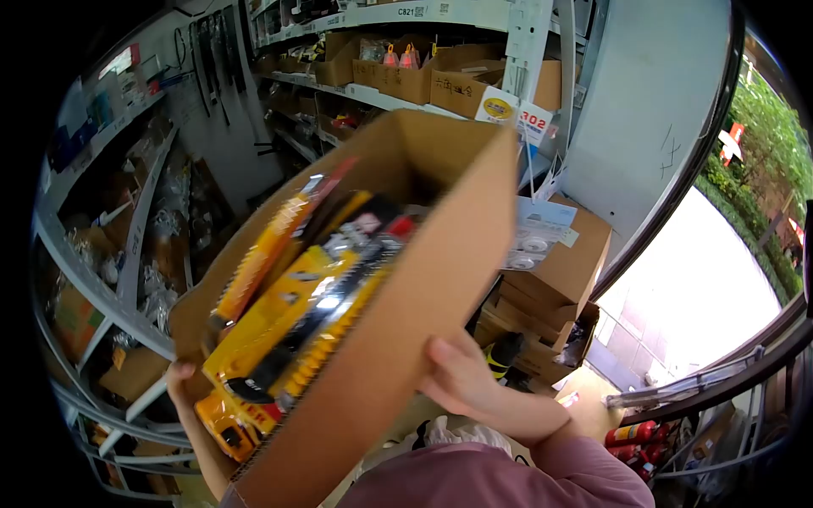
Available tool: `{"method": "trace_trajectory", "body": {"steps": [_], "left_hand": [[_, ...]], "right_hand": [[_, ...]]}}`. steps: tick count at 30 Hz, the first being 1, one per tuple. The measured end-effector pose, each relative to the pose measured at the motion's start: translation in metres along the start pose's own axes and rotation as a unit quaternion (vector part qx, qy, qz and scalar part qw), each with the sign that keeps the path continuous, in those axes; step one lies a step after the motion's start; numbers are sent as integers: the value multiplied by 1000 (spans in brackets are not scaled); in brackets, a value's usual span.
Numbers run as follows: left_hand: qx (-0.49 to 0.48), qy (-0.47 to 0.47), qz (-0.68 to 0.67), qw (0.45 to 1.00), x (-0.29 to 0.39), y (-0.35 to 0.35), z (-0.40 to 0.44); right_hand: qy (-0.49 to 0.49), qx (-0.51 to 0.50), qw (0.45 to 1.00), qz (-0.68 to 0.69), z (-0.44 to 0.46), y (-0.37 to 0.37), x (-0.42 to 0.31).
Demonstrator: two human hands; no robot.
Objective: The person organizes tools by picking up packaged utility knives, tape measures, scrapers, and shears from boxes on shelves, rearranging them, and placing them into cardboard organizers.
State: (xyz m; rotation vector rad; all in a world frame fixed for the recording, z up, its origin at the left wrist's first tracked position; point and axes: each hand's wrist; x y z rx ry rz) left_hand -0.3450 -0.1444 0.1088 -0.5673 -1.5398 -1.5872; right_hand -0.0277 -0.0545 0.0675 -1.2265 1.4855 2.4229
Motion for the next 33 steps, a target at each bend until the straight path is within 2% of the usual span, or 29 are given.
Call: {"method": "trace_trajectory", "body": {"steps": [3, 5, 9, 13, 15, 17, 18, 19, 22, 24, 25, 26, 27, 28, 29, 30, 31, 33], "left_hand": [[11, 36, 14, 999, 26, -49, 1], [15, 40, 17, 999, 37, -76, 4], [13, 8, 3, 1000, 24, -107, 21], [6, -25, -21, 999, 3, -114, 52], [-1, -35, -34, 999, -9, -115, 65], [-3, -44, -52, 998, -20, -110, 77], [-6, -47, -63, 997, -26, -100, 85], [49, -18, -76, 996, -34, -85, 92], [54, -54, -60, 995, -41, -100, 112], [39, -8, -46, 998, -49, -124, 132], [30, -17, -48, 998, -50, -134, 142], [-19, -55, -96, 994, -50, -142, 152], [-66, -93, -144, 983, -50, -154, 160], [8, -41, -51, 998, -56, -188, 167], [2, -51, -55, 997, -58, -189, 175], [31, -44, -52, 997, -60, -187, 182], [6, -55, -46, 997, -58, -193, 191], [-44, -75, -34, 996, -50, -197, 211]], "right_hand": [[19, -6, 999, 34, 52, 22, 41], [75, -16, 993, 87, 79, 25, 64], [69, 47, 993, 88, 114, 19, 94], [78, 47, 995, 50, 143, -16, 94], [95, 62, 993, -41, 151, -36, 90], [97, 62, 991, -63, 159, -47, 82], [68, 78, 992, -75, 163, -46, 78], [38, 96, 991, -86, 167, -48, 75], [46, 130, 974, -181, 178, -61, 64], [50, 147, 961, -228, 183, -64, 54], [15, 134, 938, -319, 185, -67, 53], [-17, 120, 904, -409, 188, -70, 51], [-18, 131, 902, -411, 187, -73, 48], [-47, 130, 791, -596, 185, -75, 45], [-70, 121, 642, -754, 185, -76, 41], [-127, 116, 537, -826, 188, -70, 36], [-176, 92, 436, -878, 191, -77, 34], [-146, 74, 324, -932, 191, -69, 21]]}}
Point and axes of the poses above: each hand's wrist, its own z-axis towards the middle knuckle, its own y-axis out of the palm, x = y × z, and after that the axes turned 2 degrees about -x, right-handed
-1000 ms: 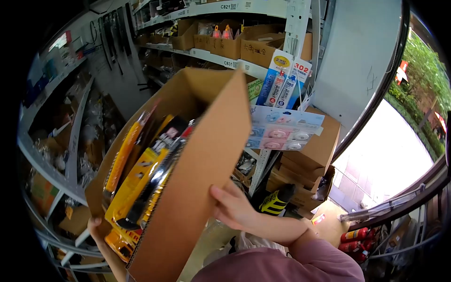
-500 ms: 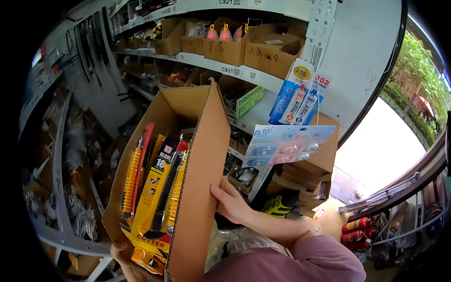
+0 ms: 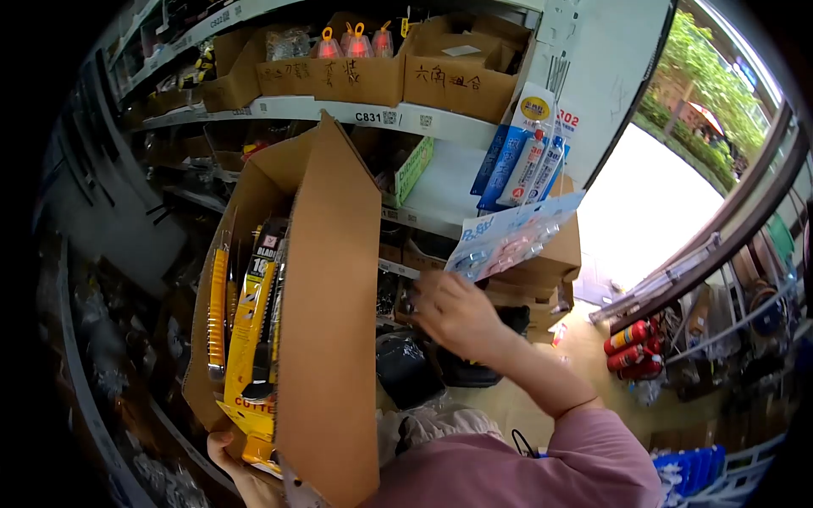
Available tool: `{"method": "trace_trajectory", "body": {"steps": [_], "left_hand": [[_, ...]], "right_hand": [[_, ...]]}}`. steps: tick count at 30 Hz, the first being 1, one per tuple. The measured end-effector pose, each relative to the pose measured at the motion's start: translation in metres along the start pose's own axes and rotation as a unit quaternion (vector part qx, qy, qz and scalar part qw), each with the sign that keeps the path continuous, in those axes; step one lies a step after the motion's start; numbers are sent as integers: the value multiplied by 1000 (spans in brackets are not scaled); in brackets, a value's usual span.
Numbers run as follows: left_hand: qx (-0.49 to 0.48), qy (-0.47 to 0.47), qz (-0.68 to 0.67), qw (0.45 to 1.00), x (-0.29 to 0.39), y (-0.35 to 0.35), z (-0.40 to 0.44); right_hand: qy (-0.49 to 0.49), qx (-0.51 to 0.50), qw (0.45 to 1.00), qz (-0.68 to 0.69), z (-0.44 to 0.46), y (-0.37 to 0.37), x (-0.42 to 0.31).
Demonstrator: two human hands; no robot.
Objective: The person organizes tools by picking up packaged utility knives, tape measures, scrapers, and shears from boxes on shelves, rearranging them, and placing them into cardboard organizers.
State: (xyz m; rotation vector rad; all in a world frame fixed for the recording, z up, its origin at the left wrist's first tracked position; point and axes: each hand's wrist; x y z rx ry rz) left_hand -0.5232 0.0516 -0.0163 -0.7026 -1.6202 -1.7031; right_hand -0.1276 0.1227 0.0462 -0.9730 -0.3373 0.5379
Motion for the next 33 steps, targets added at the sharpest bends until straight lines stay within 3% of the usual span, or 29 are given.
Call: {"method": "trace_trajectory", "body": {"steps": [2, 3, 7, 9, 11, 13, 17, 20, 22, 24, 28, 30, 31, 33], "left_hand": [[43, -87, -48, 994, 11, 22, 13], [100, -80, -21, 992, 18, 50, 14], [34, -174, -15, 984, 23, 5, 29], [-40, -216, -52, 974, 12, -21, 37], [-101, -222, -111, 963, 2, -24, 39], [-41, -226, -97, 968, 7, 7, 31], [19, -249, -59, 966, -1, 6, 26], [-21, -239, -45, 970, -11, -17, 32], [-14, -232, -46, 971, -13, -17, 32], [-5, -228, -46, 973, -13, -12, 30], [-25, -235, -41, 971, -15, 3, 33], [-110, -229, -36, 966, -15, 13, 39], [-100, -233, -28, 967, -15, 21, 40], [-118, -237, -25, 964, -20, 24, 47]], "right_hand": [[1, -41, 989, -145, 3, -10, 4], [25, -62, 979, -192, 6, -16, 6], [46, -127, 938, -320, 36, -52, 6], [59, -236, 896, -373, 50, -61, 7], [46, -273, 877, -392, 63, -63, 15], [26, -334, 838, -430, 75, -59, 30], [46, -395, 797, -454, 91, -49, 51], [21, -434, 783, -446, 94, -43, 56], [47, -499, 741, -447, 92, -42, 53], [36, -492, 749, -442, 87, -44, 54], [25, -517, 726, -452, 89, -58, 45], [33, -533, 710, -459, 90, -67, 33], [16, -493, 747, -446, 82, -68, 37], [10, -471, 762, -444, 72, -69, 42]]}}
Point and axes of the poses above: each hand's wrist, its own z-axis towards the middle knuckle, its own y-axis out of the palm, x = y × z, and after that the axes turned 2 degrees about -x, right-handed
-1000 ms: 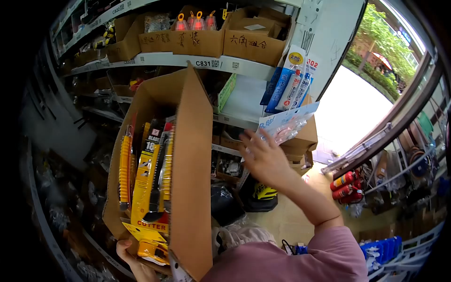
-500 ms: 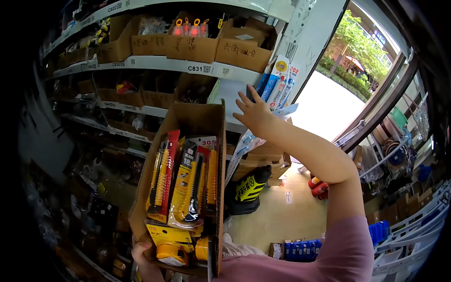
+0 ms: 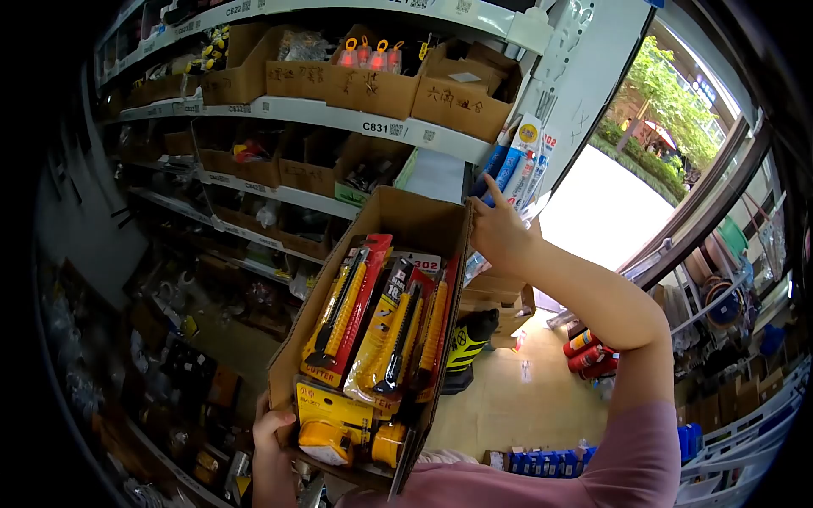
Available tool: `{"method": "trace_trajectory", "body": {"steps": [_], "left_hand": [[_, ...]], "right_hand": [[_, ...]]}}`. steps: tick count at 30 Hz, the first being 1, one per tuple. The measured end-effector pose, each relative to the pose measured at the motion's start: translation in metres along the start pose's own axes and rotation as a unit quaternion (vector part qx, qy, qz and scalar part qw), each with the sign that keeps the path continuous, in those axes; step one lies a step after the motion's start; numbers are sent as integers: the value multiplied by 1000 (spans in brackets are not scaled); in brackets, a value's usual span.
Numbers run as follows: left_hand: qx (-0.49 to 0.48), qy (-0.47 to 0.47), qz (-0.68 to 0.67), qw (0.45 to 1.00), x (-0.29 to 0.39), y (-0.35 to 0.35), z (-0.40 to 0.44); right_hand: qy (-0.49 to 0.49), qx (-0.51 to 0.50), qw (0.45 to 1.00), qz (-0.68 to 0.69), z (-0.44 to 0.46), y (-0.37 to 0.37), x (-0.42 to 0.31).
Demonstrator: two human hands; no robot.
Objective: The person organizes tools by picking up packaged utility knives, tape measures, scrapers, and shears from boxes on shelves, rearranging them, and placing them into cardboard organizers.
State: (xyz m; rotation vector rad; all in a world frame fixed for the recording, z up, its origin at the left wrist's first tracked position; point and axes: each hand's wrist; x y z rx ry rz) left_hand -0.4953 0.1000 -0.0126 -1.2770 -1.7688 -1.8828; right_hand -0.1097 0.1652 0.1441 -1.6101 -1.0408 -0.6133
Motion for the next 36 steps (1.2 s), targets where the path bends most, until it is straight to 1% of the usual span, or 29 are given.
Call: {"method": "trace_trajectory", "body": {"steps": [1, 2, 5, 6, 7, 9, 10, 15, 17, 19, 20, 22, 24, 26, 31, 33, 34, 35, 36], "left_hand": [[-19, -8, 7, 1000, -3, 0, 5], [14, -9, -1, 1000, -7, 0, 9], [7, -26, -17, 999, -14, 1, 23], [-16, -17, -24, 999, -14, 6, 26], [-18, -16, -23, 999, -15, 7, 30], [-26, -19, -21, 999, -18, 9, 38], [-53, -13, -25, 998, -20, 8, 44], [-40, -14, -9, 999, -24, 9, 62], [-64, -19, -2, 998, -25, 10, 71], [-48, -20, -5, 999, -30, 5, 76], [-45, -20, -9, 999, -31, 3, 78], [-41, -21, -13, 999, -29, 5, 80], [-57, -13, -35, 998, -24, 11, 80], [-56, -13, -33, 998, -28, 4, 84], [-56, -21, -34, 998, -36, 2, 90], [-11, -13, -21, 1000, -40, 1, 91], [-43, -16, -10, 999, -39, 2, 94], [-48, -23, 3, 999, -32, 12, 92], [-7, -9, -1, 1000, -37, 15, 92]], "right_hand": [[5, 24, 1000, 7, -2, 3, 0], [6, 26, 1000, 5, -5, 2, 1], [24, 16, 999, 22, -12, 2, 4], [18, 36, 999, 31, -12, 6, 4], [13, 57, 998, 40, -13, 9, 5], [13, 58, 997, 44, -13, 9, 7], [11, 58, 997, 48, -12, 9, 7], [6, 83, 995, 60, -13, 17, 8], [7, 86, 994, 63, -13, 20, 8], [12, 136, 989, 60, -12, 27, 7], [12, 136, 989, 60, -13, 25, 8], [0, 96, 990, 100, -15, 22, 10], [1, 85, 991, 106, -15, 24, 10], [1, 74, 991, 111, -15, 26, 11], [2, 95, 989, 113, -14, 32, 10], [3, 110, 988, 113, -16, 32, 10], [4, 125, 986, 113, -15, 32, 9], [3, 128, 985, 113, -15, 33, 9], [2, 147, 983, 111, -14, 35, 9]]}}
Point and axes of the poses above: each hand's wrist, its own z-axis towards the middle knuckle, its own y-axis out of the palm, x = y × z, and after that the axes turned 2 degrees about -x, right-handed
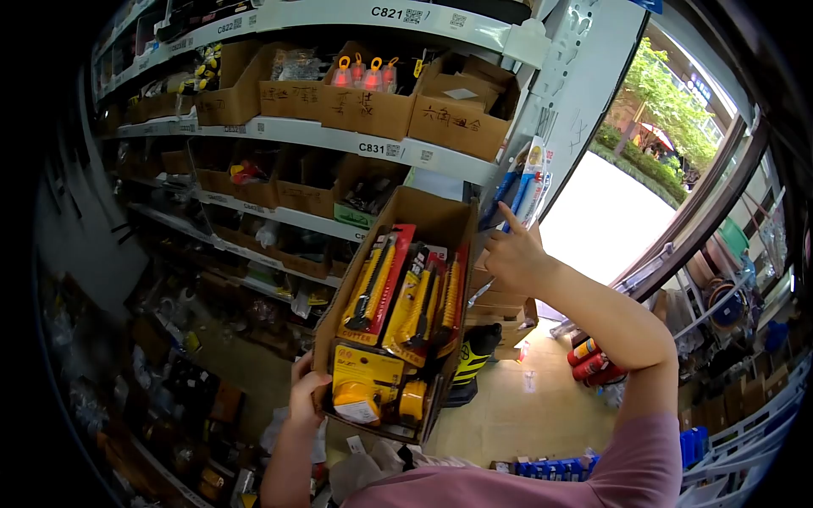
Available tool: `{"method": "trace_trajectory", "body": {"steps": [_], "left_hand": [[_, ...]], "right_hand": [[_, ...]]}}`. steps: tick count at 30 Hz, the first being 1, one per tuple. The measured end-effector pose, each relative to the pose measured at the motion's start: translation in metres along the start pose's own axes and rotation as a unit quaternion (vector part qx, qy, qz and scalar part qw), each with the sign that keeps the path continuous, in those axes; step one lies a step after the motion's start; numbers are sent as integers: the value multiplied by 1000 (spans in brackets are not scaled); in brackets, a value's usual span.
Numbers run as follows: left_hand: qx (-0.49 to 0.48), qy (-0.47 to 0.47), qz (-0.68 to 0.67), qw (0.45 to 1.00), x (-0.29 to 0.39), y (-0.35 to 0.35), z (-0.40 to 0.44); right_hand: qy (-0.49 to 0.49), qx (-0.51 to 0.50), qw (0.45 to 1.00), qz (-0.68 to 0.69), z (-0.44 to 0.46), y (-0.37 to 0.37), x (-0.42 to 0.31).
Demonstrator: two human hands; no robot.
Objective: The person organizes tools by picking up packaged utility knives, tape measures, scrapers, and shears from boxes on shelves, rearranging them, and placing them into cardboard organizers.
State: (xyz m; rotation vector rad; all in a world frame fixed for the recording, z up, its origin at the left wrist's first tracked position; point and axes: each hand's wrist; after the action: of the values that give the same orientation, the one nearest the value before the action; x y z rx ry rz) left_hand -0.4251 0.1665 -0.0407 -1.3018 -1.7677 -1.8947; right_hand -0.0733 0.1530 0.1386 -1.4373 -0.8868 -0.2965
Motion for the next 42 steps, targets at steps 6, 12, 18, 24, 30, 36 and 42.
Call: {"method": "trace_trajectory", "body": {"steps": [6, 12, 18, 24, 30, 36, 42], "left_hand": [[32, 16, 22, 999, 4, 25, 20], [34, 9, 63, 997, 1, 46, 53], [-11, 23, 40, 999, -11, 49, 91], [-20, 20, 59, 998, -9, 62, 123], [-48, 12, 65, 997, -8, 79, 159], [-70, 27, 89, 993, -11, 87, 194], [-17, 52, 130, 990, -7, 107, 207]], "right_hand": [[-7, 20, 1000, -2, -3, 1, 0], [-6, 6, 1000, -1, -8, -5, -2], [-40, 101, 993, 34, -24, -6, -15], [3, 223, 935, 274, -57, -38, -61], [222, 169, 788, 549, -35, -8, -167], [319, 212, 692, 612, 15, 26, -188], [356, 268, 703, 554, 38, 41, -189]]}}
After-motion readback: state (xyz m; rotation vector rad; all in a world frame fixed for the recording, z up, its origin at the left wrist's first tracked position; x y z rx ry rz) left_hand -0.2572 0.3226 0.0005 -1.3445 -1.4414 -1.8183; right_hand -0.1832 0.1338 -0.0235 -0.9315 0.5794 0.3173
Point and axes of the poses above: each hand's wrist, its own z-axis towards the middle knuckle, its own y-axis out of the palm, x = y × z, and after that the axes turned 2 degrees about -x, right-handed
